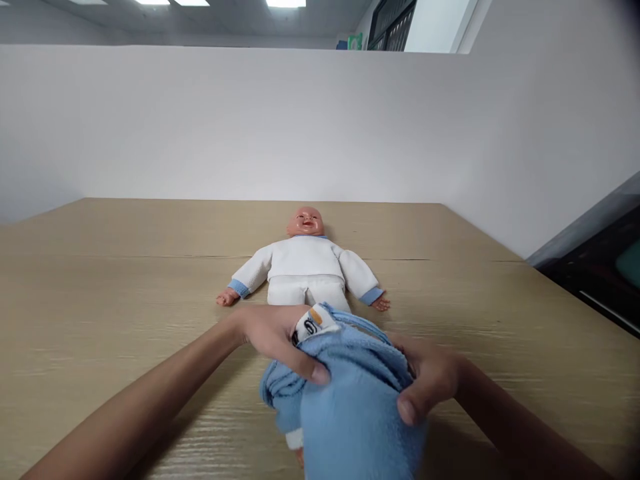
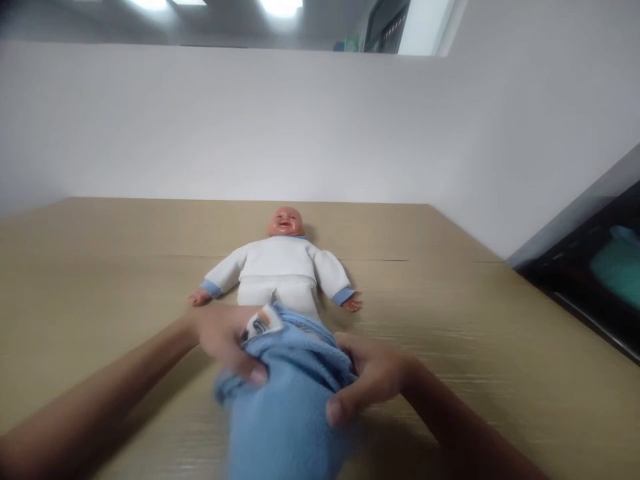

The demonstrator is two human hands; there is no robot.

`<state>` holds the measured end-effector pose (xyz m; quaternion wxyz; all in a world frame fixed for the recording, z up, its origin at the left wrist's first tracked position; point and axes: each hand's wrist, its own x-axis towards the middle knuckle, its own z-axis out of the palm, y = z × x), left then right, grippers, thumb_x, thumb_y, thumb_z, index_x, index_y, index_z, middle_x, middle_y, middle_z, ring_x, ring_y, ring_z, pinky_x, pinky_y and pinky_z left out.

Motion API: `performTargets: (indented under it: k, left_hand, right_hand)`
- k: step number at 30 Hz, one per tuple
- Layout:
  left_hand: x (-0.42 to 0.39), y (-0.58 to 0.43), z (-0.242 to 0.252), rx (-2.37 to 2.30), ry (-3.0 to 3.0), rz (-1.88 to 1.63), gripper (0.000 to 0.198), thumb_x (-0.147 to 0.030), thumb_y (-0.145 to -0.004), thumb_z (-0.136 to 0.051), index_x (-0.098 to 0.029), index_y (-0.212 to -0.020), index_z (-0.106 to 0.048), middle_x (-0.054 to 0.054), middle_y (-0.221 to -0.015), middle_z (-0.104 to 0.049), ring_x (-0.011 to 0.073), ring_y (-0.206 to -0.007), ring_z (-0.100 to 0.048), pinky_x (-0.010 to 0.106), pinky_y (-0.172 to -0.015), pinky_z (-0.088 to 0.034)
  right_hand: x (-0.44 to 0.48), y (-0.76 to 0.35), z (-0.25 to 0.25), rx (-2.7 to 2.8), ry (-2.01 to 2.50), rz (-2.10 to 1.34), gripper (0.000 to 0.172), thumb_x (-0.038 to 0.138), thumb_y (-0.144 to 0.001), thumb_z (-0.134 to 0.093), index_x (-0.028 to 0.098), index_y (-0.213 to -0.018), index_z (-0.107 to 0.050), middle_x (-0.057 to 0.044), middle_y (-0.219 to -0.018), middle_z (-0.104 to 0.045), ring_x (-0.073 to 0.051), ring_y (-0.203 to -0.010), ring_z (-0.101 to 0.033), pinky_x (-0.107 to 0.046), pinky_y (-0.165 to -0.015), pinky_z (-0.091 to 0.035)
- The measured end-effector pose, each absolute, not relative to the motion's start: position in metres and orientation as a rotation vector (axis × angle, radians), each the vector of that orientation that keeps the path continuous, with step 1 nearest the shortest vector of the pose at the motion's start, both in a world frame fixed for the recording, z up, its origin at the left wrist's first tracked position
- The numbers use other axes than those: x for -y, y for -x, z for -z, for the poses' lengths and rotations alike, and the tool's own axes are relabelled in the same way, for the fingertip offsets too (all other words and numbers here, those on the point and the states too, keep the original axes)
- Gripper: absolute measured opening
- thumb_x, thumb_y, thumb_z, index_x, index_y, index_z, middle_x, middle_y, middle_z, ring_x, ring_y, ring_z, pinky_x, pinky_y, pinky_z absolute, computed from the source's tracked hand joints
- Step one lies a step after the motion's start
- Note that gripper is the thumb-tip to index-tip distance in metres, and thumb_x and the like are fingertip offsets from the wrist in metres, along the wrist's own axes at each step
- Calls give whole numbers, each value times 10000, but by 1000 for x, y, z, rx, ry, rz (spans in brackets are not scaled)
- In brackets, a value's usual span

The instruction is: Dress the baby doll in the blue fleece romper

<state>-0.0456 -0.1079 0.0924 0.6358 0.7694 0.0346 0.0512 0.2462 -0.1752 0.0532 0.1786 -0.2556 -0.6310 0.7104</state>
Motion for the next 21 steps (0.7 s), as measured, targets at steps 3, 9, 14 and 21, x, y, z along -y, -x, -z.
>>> performTargets:
  k: [3, 9, 14, 21]
  left_hand:
    - [111, 44, -96, -73, -1634, 2, 514, -435, -690, -1007, -148, -1067, -808, 93, -1141, -820, 322, -1118, -763, 364, -1031, -624]
    - [111, 44, -92, -147, -1647, -32, 452, -413, -796, -940, -140, -1128, -799, 108, -1176, -822, 274, -1076, -770, 336, -988, -640]
    - [109, 47, -87, -228, -1714, -268, 461, -532, -999, -718, -140, -1236, -772, 121, -1307, -784, 256, -1218, -725, 407, -1170, -530]
    - [110, 46, -83, -167, -1682, -220, 454, -507, -865, -872, -113, -1073, -784, 114, -1151, -812, 268, -1113, -747, 385, -1076, -583]
  right_hand:
    - [175, -242, -42, 1569, 753, -2021, 852, 613, -629, -1006, 225, -1332, -719, -53, -1090, -770, -266, -1033, -722, -356, -896, -564]
    - [175, -226, -29, 1376, 849, -1795, 588, 671, -825, -866, 209, -1175, -767, -22, -935, -741, -163, -840, -667, -276, -810, -548]
    - [177, -222, -49, 1646, 942, -1789, 646, 731, -872, -779, 148, -1149, -768, -83, -1029, -769, -213, -923, -697, -305, -843, -575]
    - [177, -233, -33, 1534, 672, -1999, 1027, 726, -679, -930, 180, -1488, -610, -143, -1280, -756, -305, -1181, -713, -400, -1025, -547]
